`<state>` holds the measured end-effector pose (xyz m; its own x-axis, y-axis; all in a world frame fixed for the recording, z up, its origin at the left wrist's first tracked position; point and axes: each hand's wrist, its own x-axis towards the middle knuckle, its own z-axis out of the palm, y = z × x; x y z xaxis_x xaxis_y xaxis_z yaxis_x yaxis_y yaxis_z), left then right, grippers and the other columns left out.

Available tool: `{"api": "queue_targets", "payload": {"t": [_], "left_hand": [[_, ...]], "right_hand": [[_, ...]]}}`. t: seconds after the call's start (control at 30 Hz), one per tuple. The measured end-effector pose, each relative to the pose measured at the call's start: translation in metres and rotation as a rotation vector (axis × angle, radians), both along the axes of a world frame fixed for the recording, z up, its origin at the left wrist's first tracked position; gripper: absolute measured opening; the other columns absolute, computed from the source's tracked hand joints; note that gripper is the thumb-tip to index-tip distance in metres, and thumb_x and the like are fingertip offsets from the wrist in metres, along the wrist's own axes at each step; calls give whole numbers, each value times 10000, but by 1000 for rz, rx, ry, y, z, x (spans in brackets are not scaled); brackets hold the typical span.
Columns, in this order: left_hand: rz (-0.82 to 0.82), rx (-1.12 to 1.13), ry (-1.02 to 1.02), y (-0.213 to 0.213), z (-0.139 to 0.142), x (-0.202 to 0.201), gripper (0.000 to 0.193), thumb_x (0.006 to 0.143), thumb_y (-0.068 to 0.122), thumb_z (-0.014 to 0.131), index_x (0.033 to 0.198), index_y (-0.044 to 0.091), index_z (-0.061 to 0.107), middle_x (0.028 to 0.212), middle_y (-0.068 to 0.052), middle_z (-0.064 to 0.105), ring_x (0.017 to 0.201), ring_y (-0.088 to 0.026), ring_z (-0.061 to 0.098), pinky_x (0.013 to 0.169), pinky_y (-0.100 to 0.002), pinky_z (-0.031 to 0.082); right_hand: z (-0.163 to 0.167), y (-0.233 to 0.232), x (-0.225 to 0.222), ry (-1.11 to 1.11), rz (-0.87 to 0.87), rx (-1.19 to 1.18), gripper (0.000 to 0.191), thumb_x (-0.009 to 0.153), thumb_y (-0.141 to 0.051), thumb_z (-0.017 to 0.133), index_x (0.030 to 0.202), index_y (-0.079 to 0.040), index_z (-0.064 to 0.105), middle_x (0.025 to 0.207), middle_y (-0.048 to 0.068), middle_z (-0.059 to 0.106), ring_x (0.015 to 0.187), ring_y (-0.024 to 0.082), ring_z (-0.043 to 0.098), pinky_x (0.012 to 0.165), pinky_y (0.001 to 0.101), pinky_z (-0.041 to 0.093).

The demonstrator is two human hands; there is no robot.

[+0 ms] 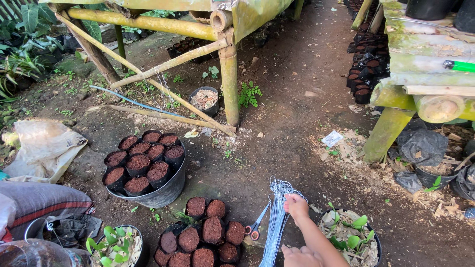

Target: The person takes lengths of wire from a bundle, bends each into a hook shape by hand, and attaches the wire hangers to the rims of potted plants. They then carry the potted plants and hang them from a bamboo frame with other finished pots.

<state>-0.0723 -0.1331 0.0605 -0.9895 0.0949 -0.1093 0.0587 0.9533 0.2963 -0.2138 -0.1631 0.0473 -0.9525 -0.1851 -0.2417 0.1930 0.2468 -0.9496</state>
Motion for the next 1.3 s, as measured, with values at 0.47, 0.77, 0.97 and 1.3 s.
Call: {"api": "queue_targets", "payload": {"t": [0.47,0.77,0.97,1.3], "left_hand": [[26,19,-240,1,15,-3,387,1067,218,507,1331,-20,659,1192,-341,644,1130,-594,614,1054,-855,250],[52,48,-305,7,23,11,456,1103,234,388,1473,27,556,1390,-304,567,1307,-575,503,1140,-791,180],[11,72,-449,12,25,16,488,1094,271,409,1513,39,505,1468,-284,504,1378,-540,437,1146,-797,139],[8,78,-529,21,21,19,480,1088,282,431,1509,70,517,1478,-247,507,1386,-502,445,1169,-773,125]], "right_hand": [[16,2,-14,-159,121,-282,485,915,-115,664,1395,-123,594,1293,124,676,1143,218,643,937,402,546],[24,13,-25,0,5,-413,385,935,-95,683,1319,-119,662,1167,76,689,1029,174,648,847,318,538],[29,26,-31,79,-37,-304,223,998,-191,653,1177,-85,733,1055,20,725,941,121,667,772,282,539],[51,25,-40,321,-164,-377,191,1022,-136,607,1164,-64,713,1012,40,731,859,109,684,724,259,559]]}}
